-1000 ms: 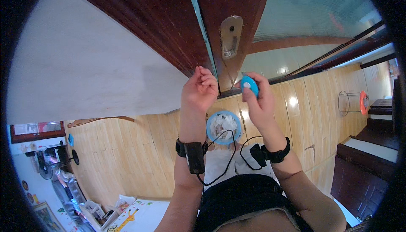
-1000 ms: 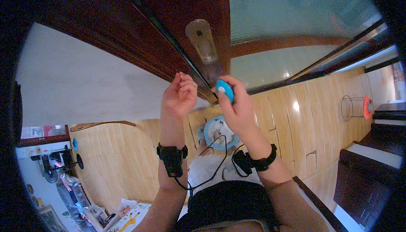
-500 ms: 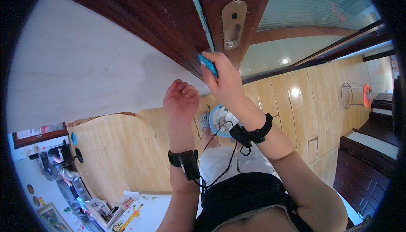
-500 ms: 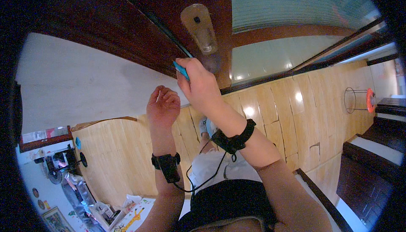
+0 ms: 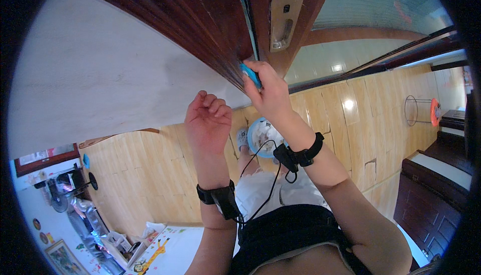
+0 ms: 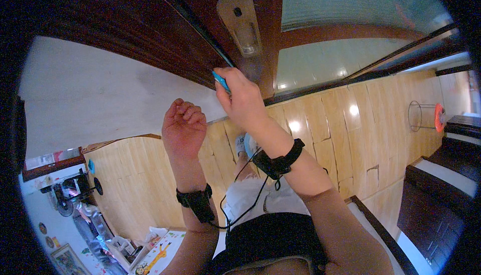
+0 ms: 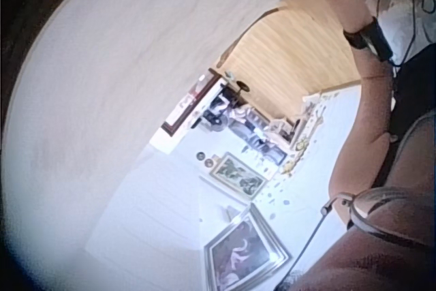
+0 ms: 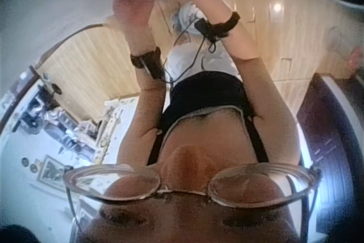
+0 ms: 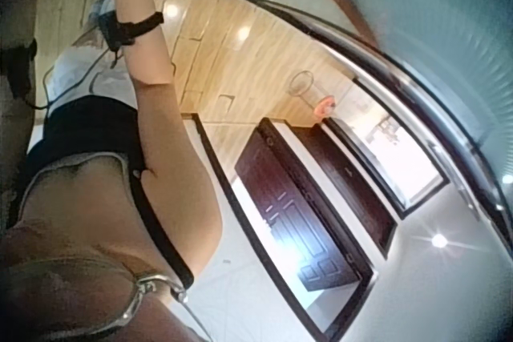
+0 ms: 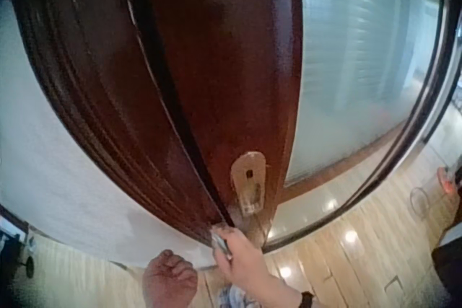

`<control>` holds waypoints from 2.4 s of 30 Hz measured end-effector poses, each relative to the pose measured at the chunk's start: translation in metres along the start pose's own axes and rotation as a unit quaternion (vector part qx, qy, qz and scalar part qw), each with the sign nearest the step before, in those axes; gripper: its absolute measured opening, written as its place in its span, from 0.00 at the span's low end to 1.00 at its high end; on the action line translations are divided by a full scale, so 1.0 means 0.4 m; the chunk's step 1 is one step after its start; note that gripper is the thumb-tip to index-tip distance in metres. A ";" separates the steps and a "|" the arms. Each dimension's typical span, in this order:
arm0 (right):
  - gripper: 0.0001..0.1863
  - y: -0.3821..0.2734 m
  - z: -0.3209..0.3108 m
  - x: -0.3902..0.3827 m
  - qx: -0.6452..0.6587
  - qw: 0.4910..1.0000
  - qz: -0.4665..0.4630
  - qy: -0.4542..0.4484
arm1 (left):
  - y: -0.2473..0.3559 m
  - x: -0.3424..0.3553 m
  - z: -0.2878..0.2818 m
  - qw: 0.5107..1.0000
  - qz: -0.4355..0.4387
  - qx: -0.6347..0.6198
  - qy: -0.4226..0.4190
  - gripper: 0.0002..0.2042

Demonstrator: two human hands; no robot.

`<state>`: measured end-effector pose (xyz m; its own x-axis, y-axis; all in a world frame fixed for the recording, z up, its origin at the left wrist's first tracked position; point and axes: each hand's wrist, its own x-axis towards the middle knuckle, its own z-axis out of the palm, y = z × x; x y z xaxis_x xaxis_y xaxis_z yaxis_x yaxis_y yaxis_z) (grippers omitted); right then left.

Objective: Removing debris or tape from a sliding door frame using a blue scraper tool.

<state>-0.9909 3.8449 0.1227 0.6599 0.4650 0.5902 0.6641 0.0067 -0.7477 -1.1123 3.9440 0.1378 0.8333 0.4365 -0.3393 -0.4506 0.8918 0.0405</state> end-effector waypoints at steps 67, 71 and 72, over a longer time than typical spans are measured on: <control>0.13 0.152 -0.150 -0.178 0.008 0.970 0.236 0.050 | -0.143 0.123 -0.078 0.989 -0.098 0.044 0.100 0.04; 0.13 0.181 -0.175 -0.189 0.033 0.954 0.290 0.068 | -0.136 0.156 -0.356 0.951 -0.095 0.168 0.243 0.05; 0.13 0.183 -0.179 -0.194 0.024 0.957 0.281 0.064 | -0.139 0.151 -0.422 0.923 -0.114 0.204 0.307 0.05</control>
<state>-0.9684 3.7458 0.0438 0.9479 0.2952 0.1198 0.1757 -0.1706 -0.9695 -1.0909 3.9008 -0.0435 0.4969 0.1930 -0.8461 -0.0233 0.9776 0.2093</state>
